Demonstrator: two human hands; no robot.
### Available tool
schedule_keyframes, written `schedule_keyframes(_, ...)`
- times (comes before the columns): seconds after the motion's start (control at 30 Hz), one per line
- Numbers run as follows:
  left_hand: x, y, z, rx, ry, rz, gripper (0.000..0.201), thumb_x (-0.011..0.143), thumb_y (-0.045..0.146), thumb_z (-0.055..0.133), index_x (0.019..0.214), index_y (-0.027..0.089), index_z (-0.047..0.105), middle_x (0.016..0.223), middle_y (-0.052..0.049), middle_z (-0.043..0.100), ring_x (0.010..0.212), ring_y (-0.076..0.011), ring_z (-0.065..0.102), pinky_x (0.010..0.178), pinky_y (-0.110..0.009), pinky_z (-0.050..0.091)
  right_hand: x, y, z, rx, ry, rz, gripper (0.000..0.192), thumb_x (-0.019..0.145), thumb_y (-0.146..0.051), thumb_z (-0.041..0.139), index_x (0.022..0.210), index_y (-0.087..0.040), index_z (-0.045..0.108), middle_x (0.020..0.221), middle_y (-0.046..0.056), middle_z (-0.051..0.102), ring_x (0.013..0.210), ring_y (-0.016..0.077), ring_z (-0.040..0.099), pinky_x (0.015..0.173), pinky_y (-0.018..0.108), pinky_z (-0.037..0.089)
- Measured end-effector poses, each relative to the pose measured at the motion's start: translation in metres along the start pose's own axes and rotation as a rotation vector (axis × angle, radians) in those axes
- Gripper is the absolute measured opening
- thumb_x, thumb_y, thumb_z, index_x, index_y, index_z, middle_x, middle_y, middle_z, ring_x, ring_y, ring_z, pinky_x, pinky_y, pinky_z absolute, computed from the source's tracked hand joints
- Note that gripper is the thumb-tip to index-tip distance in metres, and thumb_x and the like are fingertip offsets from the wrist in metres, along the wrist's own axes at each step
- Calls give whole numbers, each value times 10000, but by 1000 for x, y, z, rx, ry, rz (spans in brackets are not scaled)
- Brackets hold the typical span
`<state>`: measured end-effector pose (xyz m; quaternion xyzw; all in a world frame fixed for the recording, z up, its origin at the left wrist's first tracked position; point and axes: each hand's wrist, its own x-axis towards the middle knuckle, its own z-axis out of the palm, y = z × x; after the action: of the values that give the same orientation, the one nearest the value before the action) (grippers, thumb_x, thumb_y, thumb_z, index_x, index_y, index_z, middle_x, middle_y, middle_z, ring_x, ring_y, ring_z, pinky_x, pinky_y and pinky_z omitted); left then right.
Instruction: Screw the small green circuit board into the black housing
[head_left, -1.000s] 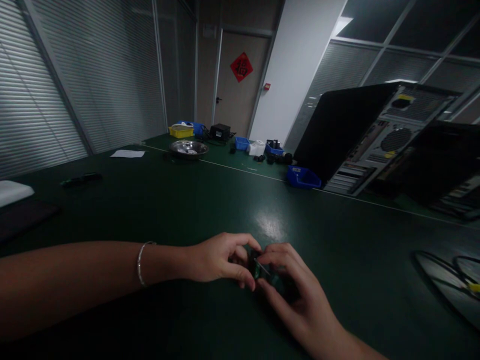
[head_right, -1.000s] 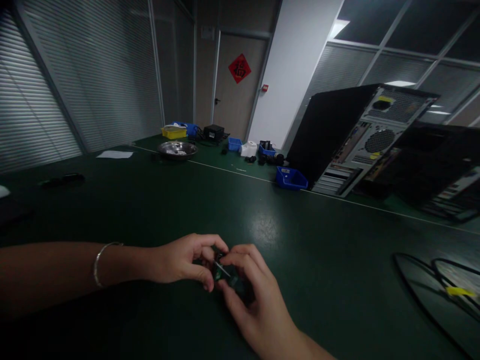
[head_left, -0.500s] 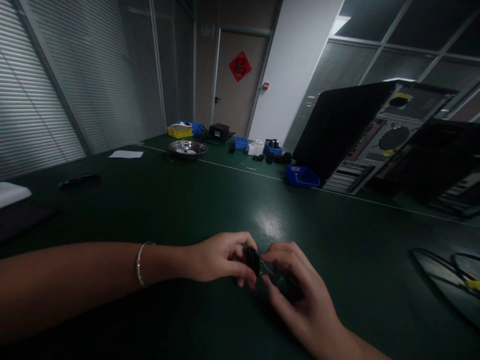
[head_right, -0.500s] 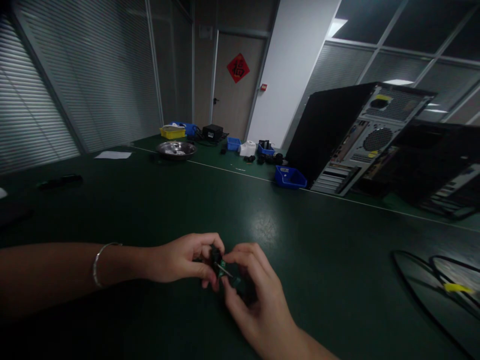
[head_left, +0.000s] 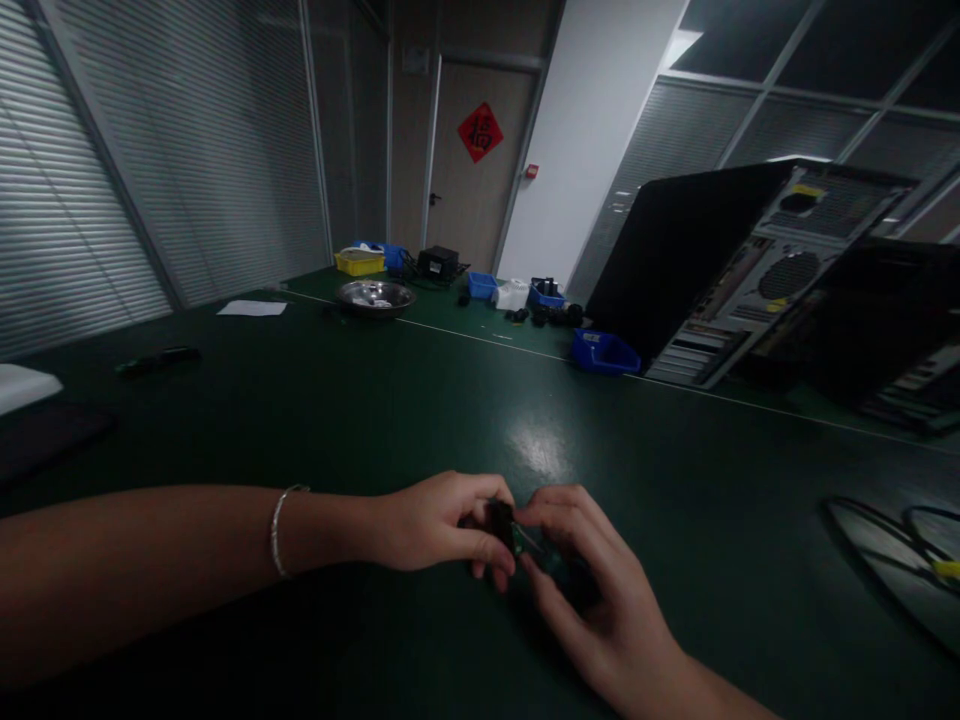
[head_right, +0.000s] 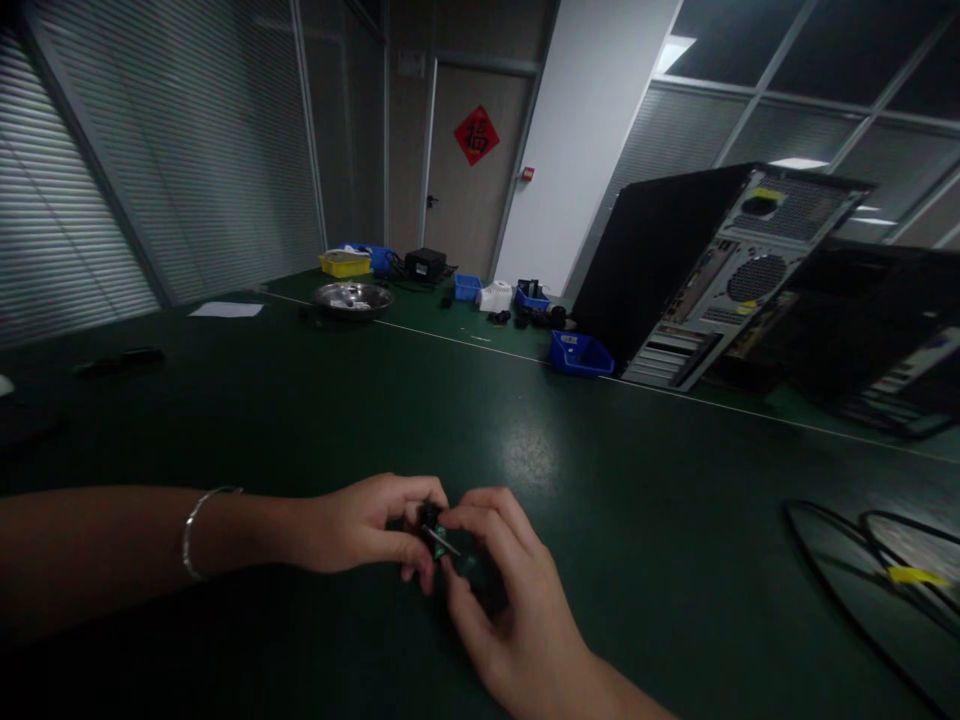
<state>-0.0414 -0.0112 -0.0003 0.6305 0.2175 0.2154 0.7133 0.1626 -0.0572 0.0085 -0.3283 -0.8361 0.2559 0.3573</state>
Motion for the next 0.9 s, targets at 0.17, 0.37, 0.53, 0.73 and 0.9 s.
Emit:
schedule_keyframes(0.17,0,-1,-2,13,-16,2,215,842,279,646,942,150,507,778,-28,666,686,-107,625,634,-238,456,0,-1,0,-6,11,9,344,850,-60,512,1126,-264,513,1060,57,507,965,197,530,791,312,477)
schedule_keyframes(0.37,-1,-3,-5,-38,-45,19,201,864,265,622,985,150,510,809,-40,666,706,-106,621,654,-243,464,-1,-1,-1,-19,61,-21,334,855,-77,523,1132,-263,510,1044,55,506,949,196,522,768,314,471)
schedule_keyframes(0.53,-2,-2,-4,-63,-72,35,190,872,249,610,1003,149,515,848,-53,671,776,-118,629,697,-255,468,-1,-1,-2,-35,79,-29,308,852,-75,525,1108,-248,517,1022,59,506,934,198,526,753,311,471)
schedule_keyframes(0.73,-2,-3,-6,-56,-101,38,189,875,240,605,1011,151,507,859,-58,665,787,-119,631,703,-252,468,-2,-1,-2,-11,46,-53,328,853,-74,523,1135,-241,515,1028,65,508,937,197,526,753,309,475)
schedule_keyframes(0.9,-1,-4,-6,-43,-108,42,187,879,263,600,1002,157,507,847,-52,663,779,-119,629,711,-255,469,-1,0,-2,2,24,-40,354,845,-61,522,1146,-247,505,1046,58,501,946,186,524,768,298,471)
